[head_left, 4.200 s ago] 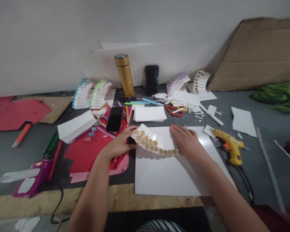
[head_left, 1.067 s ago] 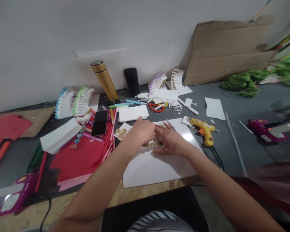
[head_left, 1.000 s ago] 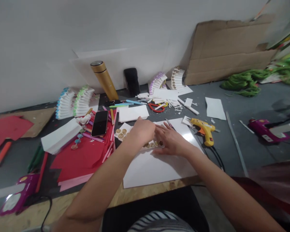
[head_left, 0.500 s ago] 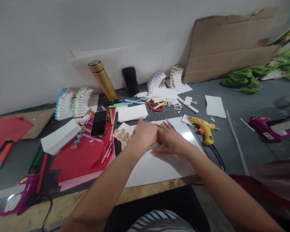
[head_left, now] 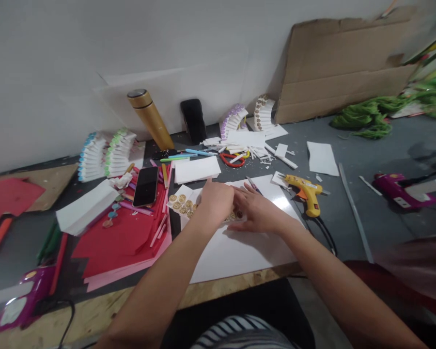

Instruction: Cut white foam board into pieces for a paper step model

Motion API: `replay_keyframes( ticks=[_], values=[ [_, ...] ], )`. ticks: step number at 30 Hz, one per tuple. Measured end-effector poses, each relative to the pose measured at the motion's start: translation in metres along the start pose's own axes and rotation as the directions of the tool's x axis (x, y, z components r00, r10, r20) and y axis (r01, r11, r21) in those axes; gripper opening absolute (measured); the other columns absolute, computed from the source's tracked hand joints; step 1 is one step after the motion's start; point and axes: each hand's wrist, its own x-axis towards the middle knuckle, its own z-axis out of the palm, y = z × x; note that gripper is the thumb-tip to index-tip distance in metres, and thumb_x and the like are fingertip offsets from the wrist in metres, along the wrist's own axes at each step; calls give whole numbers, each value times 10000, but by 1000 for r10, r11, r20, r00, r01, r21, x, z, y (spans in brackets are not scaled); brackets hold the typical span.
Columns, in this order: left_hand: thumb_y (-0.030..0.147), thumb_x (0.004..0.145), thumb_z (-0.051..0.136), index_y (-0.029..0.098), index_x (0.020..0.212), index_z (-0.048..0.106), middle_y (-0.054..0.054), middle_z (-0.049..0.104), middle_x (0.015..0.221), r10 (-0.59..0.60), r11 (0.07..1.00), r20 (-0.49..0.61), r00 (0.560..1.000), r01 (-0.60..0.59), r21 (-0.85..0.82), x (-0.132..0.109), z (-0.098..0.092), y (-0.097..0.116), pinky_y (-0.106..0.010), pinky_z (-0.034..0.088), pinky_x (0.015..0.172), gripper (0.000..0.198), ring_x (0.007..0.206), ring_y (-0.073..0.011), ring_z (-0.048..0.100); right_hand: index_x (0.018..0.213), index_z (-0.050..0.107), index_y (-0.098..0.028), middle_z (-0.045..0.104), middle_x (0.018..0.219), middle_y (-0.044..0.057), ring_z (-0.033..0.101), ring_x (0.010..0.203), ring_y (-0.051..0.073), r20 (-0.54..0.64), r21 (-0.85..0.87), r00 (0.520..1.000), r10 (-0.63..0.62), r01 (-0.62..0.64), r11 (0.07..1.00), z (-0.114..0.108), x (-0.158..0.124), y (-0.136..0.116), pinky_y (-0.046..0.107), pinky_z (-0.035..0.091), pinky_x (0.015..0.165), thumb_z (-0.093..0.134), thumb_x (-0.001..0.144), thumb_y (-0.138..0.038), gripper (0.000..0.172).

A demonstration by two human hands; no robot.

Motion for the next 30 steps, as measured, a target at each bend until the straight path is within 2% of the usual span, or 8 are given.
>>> replay_keyframes(
  ticks=[2,3,5,7,10,15,21,30],
  values=[
    [358,837,640,152,815,765,-141,761,872,-16,1000,-8,1000,15,-5,0,1,-1,-412,374,1055,242,879,-260,701,1473,390,-190,523,1451,173,483,1343,310,-71,10,995,76,-76,997,-13,-6,-2,509,327,1126,620,859,-540,743],
    [411,839,641,146,813,764,-149,759,879,-21,1000,-18,1000,21,-2,0,2,-1,-404,387,1040,293,883,-264,700,1428,447,-192,556,1409,165,534,1282,300,-137,-18,975,174,-178,984,-18,-9,-3,469,399,1060,572,902,-500,623],
    [497,840,632,133,804,759,-160,754,875,-29,999,-30,999,30,14,0,3,-2,-391,423,984,387,871,-271,699,1263,569,-159,628,1253,167,637,1076,284,-244,-121,879,409,-446,887,-25,-13,-2,395,480,877,513,945,-418,414],
    [537,837,625,127,796,755,-162,750,859,-36,999,-16,999,37,22,0,3,-3,-380,453,912,432,840,-276,700,1111,612,-129,642,1119,164,657,912,262,-256,-241,773,580,-632,736,-24,-16,-1,348,464,746,507,948,-359,301],
    [534,842,618,118,814,757,-170,747,851,-50,999,-9,999,50,18,-1,2,-2,-358,468,811,439,829,-287,702,1049,599,-120,626,1077,157,646,909,250,-194,-346,708,679,-697,628,-15,-15,1,314,421,705,500,949,-314,240],
    [548,856,584,108,834,761,-177,744,860,-43,999,-31,999,44,27,-3,3,-3,-336,455,700,475,799,-289,702,1055,591,-101,645,1070,163,646,972,258,-173,-374,676,716,-717,587,-9,-7,-3,307,407,728,467,957,-279,238],
    [586,834,586,122,857,768,-158,738,801,-49,999,-40,998,50,9,-3,5,-7,-330,453,692,499,806,-291,702,1098,575,-107,700,1003,159,678,932,271,-125,-373,624,772,-750,546,-13,1,-11,308,391,666,451,958,-263,243],
    [501,844,581,133,877,764,-162,743,846,-62,998,-67,996,60,-23,-6,3,-5,-342,480,716,413,857,-304,709,1237,594,-194,733,1012,131,684,874,256,-57,-359,731,680,-651,669,-9,12,-25,296,377,626,374,957,-272,365]
  ],
)
